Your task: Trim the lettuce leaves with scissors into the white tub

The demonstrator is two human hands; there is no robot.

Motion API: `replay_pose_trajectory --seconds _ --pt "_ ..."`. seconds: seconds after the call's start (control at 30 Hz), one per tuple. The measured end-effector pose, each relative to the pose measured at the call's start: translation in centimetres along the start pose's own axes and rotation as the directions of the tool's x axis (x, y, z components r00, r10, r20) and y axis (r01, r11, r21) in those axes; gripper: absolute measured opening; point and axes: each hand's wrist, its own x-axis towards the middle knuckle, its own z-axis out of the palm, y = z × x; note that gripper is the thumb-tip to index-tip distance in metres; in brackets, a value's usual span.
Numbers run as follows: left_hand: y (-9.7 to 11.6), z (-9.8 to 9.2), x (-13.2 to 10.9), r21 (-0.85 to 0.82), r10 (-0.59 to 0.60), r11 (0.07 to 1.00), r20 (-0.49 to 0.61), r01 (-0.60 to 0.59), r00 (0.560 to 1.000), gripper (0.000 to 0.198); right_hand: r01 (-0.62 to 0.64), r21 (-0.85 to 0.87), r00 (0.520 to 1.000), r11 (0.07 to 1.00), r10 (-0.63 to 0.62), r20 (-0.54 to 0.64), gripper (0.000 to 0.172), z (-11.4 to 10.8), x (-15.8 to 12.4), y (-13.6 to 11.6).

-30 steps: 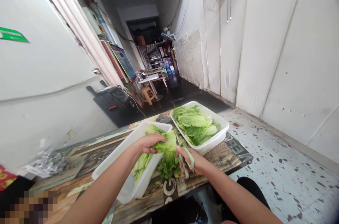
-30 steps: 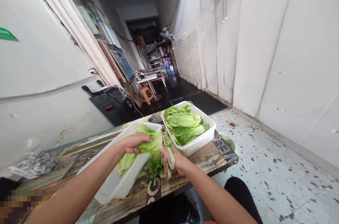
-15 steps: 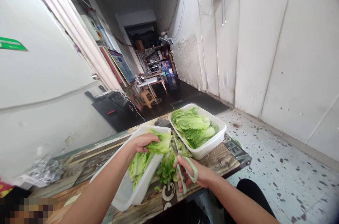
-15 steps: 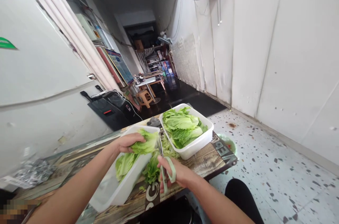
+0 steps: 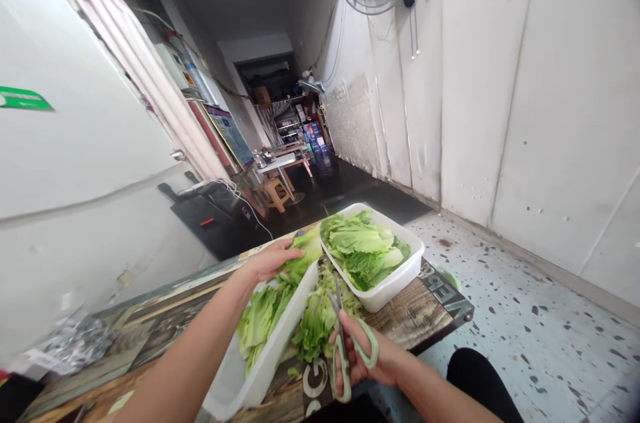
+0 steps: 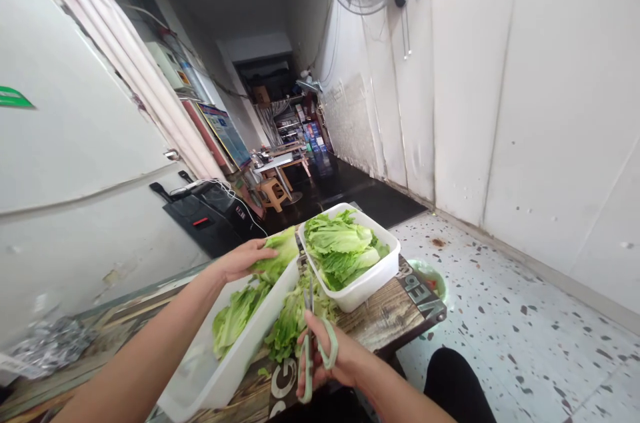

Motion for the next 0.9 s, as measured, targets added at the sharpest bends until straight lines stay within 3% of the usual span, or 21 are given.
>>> replay_pose_trajectory --seconds 0.03,0.1,0.17,0.2,0.23,0.3,0.37,0.4,0.5,0.57,0.63,0.7,0.77,0.83,0.9 --pt "1.0 0.6 0.7 0.053 0.072 0.996 -0.078 -0.068 0.994 0.057 0.002 0.007 1.000 1.000 -0.002 0.002 0.079 0.0 -0.3 0.5" --pt "2.9 2.6 2.7 0.271 0.276 0.938 -0.211 -0.215 0.938 0.064 0.017 -0.003 1.000 1.000 -0.017 -0.010 0.081 0.0 -1.0 1.2" --pt "4.3 5.2 4.8 0.548 0.457 0.787 -0.211 -0.282 0.864 0.073 0.063 -0.046 0.997 0.997 -0.065 -0.047 0.079 0.2 -1.7 1.4" --pt "4.6 6.6 5.9 0.659 0.484 0.699 -0.152 -0.277 0.862 0.078 0.077 -0.093 0.995 0.993 -0.083 -0.062 0.079 0.4 -2.2 1.3" --pt "4.8 8.0 6.9 0.738 0.454 0.624 -0.074 -0.257 0.888 0.082 0.082 -0.154 0.993 0.985 -0.094 -0.070 0.080 0.5 -2.7 1.0" --pt "4.7 10.2 8.6 0.822 0.274 0.527 0.078 -0.217 0.959 0.081 0.079 -0.281 0.993 0.956 -0.102 -0.067 0.081 0.6 -3.8 0.4" --pt "4.5 11.3 9.6 0.834 0.111 0.511 0.174 -0.206 0.978 0.072 0.079 -0.375 0.994 0.924 -0.099 -0.036 0.078 0.6 -4.9 -0.4" --pt "4.4 11.2 9.7 0.821 0.101 0.525 0.202 -0.224 0.974 0.069 0.087 -0.395 0.994 0.915 -0.104 -0.022 0.075 0.6 -5.3 -0.6" --pt "4.2 8.4 8.9 0.718 0.278 0.608 0.207 -0.339 0.938 0.064 0.093 -0.358 0.994 0.929 -0.107 -0.018 0.068 0.3 -5.7 -0.3" --pt "3.6 5.1 7.1 0.632 0.406 0.655 0.168 -0.415 0.898 0.061 0.084 -0.277 0.994 0.957 -0.100 -0.044 0.068 0.1 -5.3 0.5" --pt "2.0 1.3 4.7 0.587 0.441 0.689 0.125 -0.425 0.889 0.056 0.085 -0.173 0.994 0.981 -0.095 -0.050 0.064 0.1 -4.8 1.4" --pt "-0.5 -2.3 1.8 0.624 0.362 0.696 0.125 -0.357 0.924 0.049 0.095 -0.058 0.995 0.994 -0.097 -0.029 0.057 0.2 -4.5 2.1" --pt "-3.6 -5.3 -1.0 0.705 0.199 0.667 0.144 -0.241 0.969 0.042 0.105 0.035 0.994 0.994 -0.105 -0.011 0.051 0.3 -4.3 2.6" --pt "-6.8 -7.1 -3.3 0.769 0.061 0.620 0.149 -0.154 0.987 0.040 0.102 0.085 0.995 0.991 -0.103 -0.003 0.045 0.3 -4.2 2.7" --pt "-9.6 -7.8 -4.8 0.791 0.005 0.598 0.159 -0.131 0.987 0.044 0.083 0.104 0.997 0.991 -0.083 -0.008 0.040 0.3 -3.9 2.6"
